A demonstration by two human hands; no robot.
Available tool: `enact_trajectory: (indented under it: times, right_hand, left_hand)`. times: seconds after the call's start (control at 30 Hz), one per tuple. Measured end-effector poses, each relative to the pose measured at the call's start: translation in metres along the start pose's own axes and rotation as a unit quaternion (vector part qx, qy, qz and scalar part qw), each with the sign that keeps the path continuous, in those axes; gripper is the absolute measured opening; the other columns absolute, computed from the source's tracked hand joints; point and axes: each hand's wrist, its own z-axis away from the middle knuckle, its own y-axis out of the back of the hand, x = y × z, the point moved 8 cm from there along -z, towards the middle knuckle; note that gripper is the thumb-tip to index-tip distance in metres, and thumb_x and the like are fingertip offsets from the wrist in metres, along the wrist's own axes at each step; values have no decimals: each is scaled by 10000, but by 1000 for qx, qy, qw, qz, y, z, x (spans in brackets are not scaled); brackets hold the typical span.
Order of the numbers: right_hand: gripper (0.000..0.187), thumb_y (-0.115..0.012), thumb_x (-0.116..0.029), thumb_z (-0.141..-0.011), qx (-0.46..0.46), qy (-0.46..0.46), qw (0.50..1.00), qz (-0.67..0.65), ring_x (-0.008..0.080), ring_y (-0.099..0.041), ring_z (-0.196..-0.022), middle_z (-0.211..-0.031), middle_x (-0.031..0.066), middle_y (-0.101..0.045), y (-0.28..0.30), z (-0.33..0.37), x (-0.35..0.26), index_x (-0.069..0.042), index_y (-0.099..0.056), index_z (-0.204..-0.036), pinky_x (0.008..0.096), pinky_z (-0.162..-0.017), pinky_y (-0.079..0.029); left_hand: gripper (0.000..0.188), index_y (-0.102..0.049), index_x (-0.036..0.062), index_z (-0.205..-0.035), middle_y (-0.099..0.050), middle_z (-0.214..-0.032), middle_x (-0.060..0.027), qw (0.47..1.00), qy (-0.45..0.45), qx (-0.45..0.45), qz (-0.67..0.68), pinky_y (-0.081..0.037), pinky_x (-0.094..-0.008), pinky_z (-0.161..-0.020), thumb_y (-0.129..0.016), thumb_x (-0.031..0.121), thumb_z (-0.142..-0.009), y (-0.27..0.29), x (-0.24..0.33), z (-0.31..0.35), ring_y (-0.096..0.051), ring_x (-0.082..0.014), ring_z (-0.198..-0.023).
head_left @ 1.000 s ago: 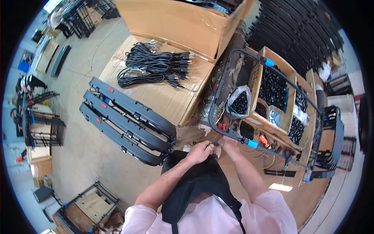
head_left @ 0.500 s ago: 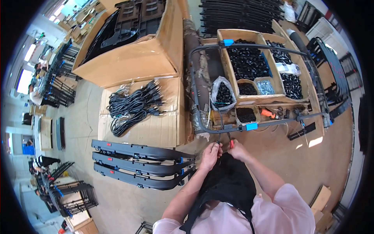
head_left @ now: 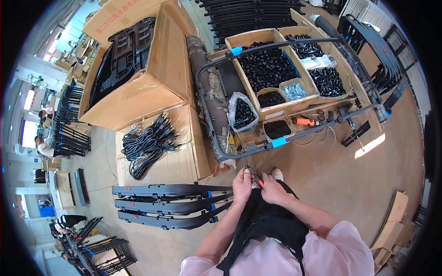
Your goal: Assembling plastic components and wiring onto a metal frame using hand tools in a manufacturing setting.
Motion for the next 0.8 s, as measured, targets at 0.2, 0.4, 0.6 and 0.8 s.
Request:
enact_trajectory:
  times: [0.2, 0.4, 0.6, 0.8]
  right_hand:
    - [685, -585, -66, -913, -17, 24, 999, 26, 477, -580, -1314, -1395, 330, -564, 8, -2, -9, 94, -373, -1544, 528, -1101, -492]
    - [771, -655, -150, -871, 3, 79, 992, 95, 489, -618, -1182, -1279, 332, -597, 26, -6, -8, 89, -374, -1548, 553, -1007, -520]
    - [924, -748, -230, -805, 51, 139, 974, 169, 460, -611, -1106, -1178, 280, -595, 61, 18, -24, 37, -345, -1593, 555, -943, -532]
    - [1015, -787, -222, -780, 14, 190, 975, 113, 465, -652, -1040, -1187, 299, -567, 69, 18, -21, -23, -291, -1644, 557, -915, -563]
  left_hand:
    - [337, -666, 9, -1303, -682, -851, -22, 990, -38, 39, -130, -543, -284, -716, -499, 262, -1156, 1, 13, 0, -625, -101, -756]
    - [367, -650, -7, -1322, -720, -984, -64, 981, -54, 40, -180, -575, -306, -787, -498, 282, -1154, 1, 17, -2, -688, -130, -854]
    - [422, -677, -72, -1198, -744, -908, -119, 982, 60, 39, -176, -613, -337, -724, -508, 299, -1092, 4, 20, -12, -745, -202, -793]
    - [404, -704, -56, -1115, -744, -906, -130, 987, 105, 89, -85, -618, -312, -703, -526, 305, -1090, 0, 15, -12, -743, -177, -783]
